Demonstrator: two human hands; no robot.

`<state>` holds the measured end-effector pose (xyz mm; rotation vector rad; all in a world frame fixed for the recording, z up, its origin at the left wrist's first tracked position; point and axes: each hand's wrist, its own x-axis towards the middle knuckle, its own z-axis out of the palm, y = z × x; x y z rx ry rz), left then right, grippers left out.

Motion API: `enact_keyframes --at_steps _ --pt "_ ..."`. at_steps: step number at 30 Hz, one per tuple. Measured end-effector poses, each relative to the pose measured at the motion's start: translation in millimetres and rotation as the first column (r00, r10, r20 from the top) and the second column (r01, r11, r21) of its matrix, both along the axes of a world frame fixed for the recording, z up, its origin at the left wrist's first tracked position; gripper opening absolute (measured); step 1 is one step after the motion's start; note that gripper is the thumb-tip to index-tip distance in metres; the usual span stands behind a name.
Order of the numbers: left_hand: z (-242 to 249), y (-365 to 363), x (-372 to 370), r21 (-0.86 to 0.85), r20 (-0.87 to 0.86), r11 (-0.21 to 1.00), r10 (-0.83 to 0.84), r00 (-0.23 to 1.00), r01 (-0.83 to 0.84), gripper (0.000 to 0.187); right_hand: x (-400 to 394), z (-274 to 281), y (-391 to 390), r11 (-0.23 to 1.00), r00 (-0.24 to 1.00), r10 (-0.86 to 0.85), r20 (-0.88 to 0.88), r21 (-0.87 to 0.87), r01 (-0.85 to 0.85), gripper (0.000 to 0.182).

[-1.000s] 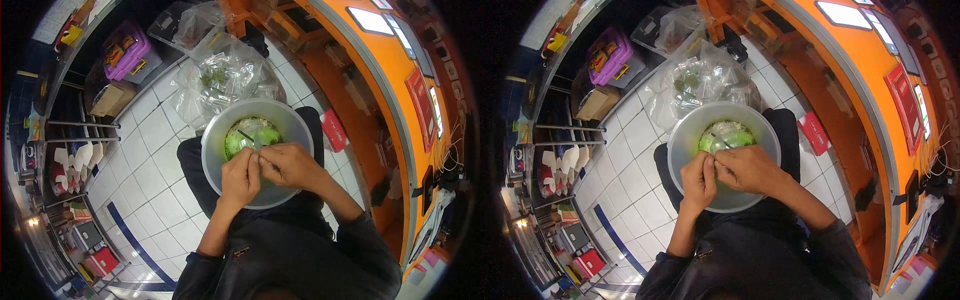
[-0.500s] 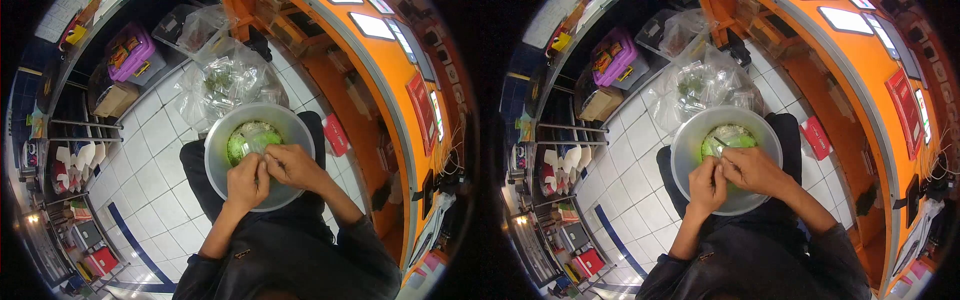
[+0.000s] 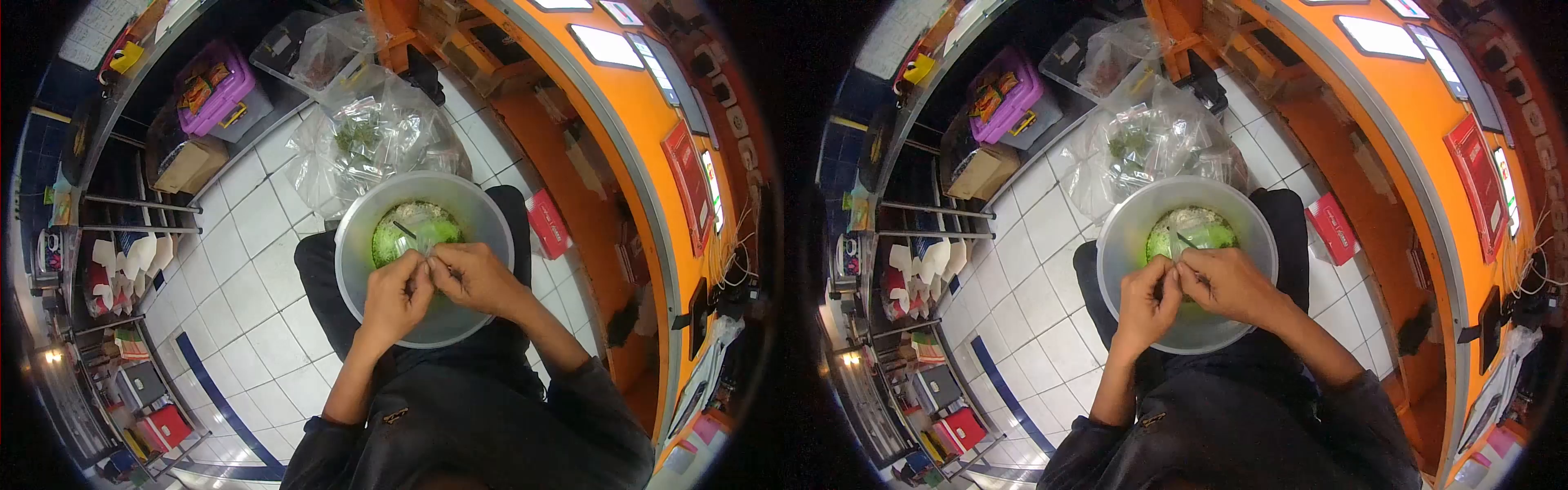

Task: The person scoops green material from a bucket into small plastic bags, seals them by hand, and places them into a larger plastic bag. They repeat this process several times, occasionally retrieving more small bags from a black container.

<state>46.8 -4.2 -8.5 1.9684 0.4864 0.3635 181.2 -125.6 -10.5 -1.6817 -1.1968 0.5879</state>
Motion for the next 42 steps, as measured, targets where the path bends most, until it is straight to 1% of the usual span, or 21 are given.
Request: enact_keyframes --at_steps 1,3,4,7,8,9,13,15,21,23,25,27,28,30,34,35,36,37,39,41,42 --pt "-1 -2 1 0.000 0.000 1.000 -0.001 1.000 0.001 0.012 0 0 1 1.000 0.999 -0.009 0.040 0.009 0.008 0.019" --pt "-3 -8 2 0.336 0.038 0.937 0.089 0.995 -0.097 0.013 -1 -4 1 1.000 1.000 -0.016 0.010 0.007 0.016 0.019" --pt "-4 -7 1 0.336 0.039 0.937 0.092 0.995 -0.100 0.013 0 -5 1 1.000 1.000 -0.021 -0.019 0.005 0.021 0.018" --pt "-6 -4 -2 0.284 0.043 0.957 0.043 0.998 -0.054 0.011 1 -3 1 1.000 1.000 -0.001 0.000 0.017 0.001 0.018" --pt "-5 -1 -2 0.191 0.064 0.982 -0.016 0.998 0.003 0.010 1 -2 0 1.000 1.000 -0.001 0.001 0.016 0.001 0.018" --pt "-3 1 -3 0.099 0.090 0.993 -0.071 0.993 0.062 0.009 1 1 0 1.000 0.999 0.006 -0.031 0.006 -0.006 0.018" --pt "10 8 -7 0.001 0.092 0.990 -0.139 0.986 0.140 0.009 5 4 -3 0.997 0.986 0.067 -0.154 -0.036 -0.074 0.018" --pt "19 12 -8 -0.083 -0.046 0.976 -0.207 0.977 0.203 0.009 6 5 -4 0.995 0.981 0.083 -0.174 -0.048 -0.092 0.019" --pt "17 18 -6 0.014 -0.025 0.977 -0.213 0.977 0.213 0.013 5 5 -4 0.991 0.983 0.113 -0.142 -0.055 -0.122 0.019" --pt "13 19 -6 -0.026 -0.010 0.981 -0.193 0.981 0.193 0.014 3 4 -3 0.990 0.983 0.104 -0.150 -0.075 -0.116 0.019" --pt "6 18 -4 -0.069 0.004 0.982 -0.178 0.984 0.178 0.014 0 -1 -2 0.998 0.995 0.055 -0.082 -0.027 -0.058 0.018" --pt "-2 15 -3 0.078 0.070 0.995 -0.067 0.995 0.061 0.015 -5 -2 0 1.000 0.999 0.013 -0.040 -0.026 -0.014 0.018" --pt "-3 13 -2 0.076 0.068 0.995 -0.068 0.995 0.063 0.015 -7 -3 1 0.999 1.000 -0.028 0.003 -0.022 0.028 0.017" --pt "-4 10 0 0.124 0.099 0.992 0.021 0.995 -0.033 0.016 -8 0 1 0.999 0.999 -0.037 0.006 -0.034 0.038 0.018" --pt "1 14 2 0.114 0.081 0.993 -0.007 0.997 -0.002 0.016 -5 5 -1 0.998 0.999 -0.036 0.026 -0.059 0.038 0.018" --pt "-3 16 2 0.266 0.096 0.961 0.051 0.994 -0.075 0.014 -5 9 -4 0.998 0.999 -0.036 0.023 -0.060 0.037 0.018" --pt "-3 17 4 0.410 0.124 0.900 0.106 0.987 -0.149 0.013 -3 15 -6 0.988 0.998 -0.070 -0.007 -0.138 0.068 0.018" --pt "0 14 3 0.407 0.124 0.901 0.108 0.986 -0.150 0.013 -2 19 -8 0.971 0.994 -0.106 -0.035 -0.217 0.096 0.019" --pt "8 5 4 0.395 0.127 0.895 0.170 0.977 -0.207 0.013 -4 19 -6 0.962 0.983 -0.179 -0.037 -0.217 0.167 0.019" --pt "8 -4 7 0.422 0.096 0.890 0.146 0.985 -0.173 0.014 -10 18 -3 0.947 0.968 -0.248 -0.043 -0.221 0.233 0.019" --pt "7 -7 9 0.452 0.067 0.880 0.126 0.990 -0.143 0.014 -13 15 0 0.949 0.953 -0.302 0.001 -0.090 0.301 0.017"
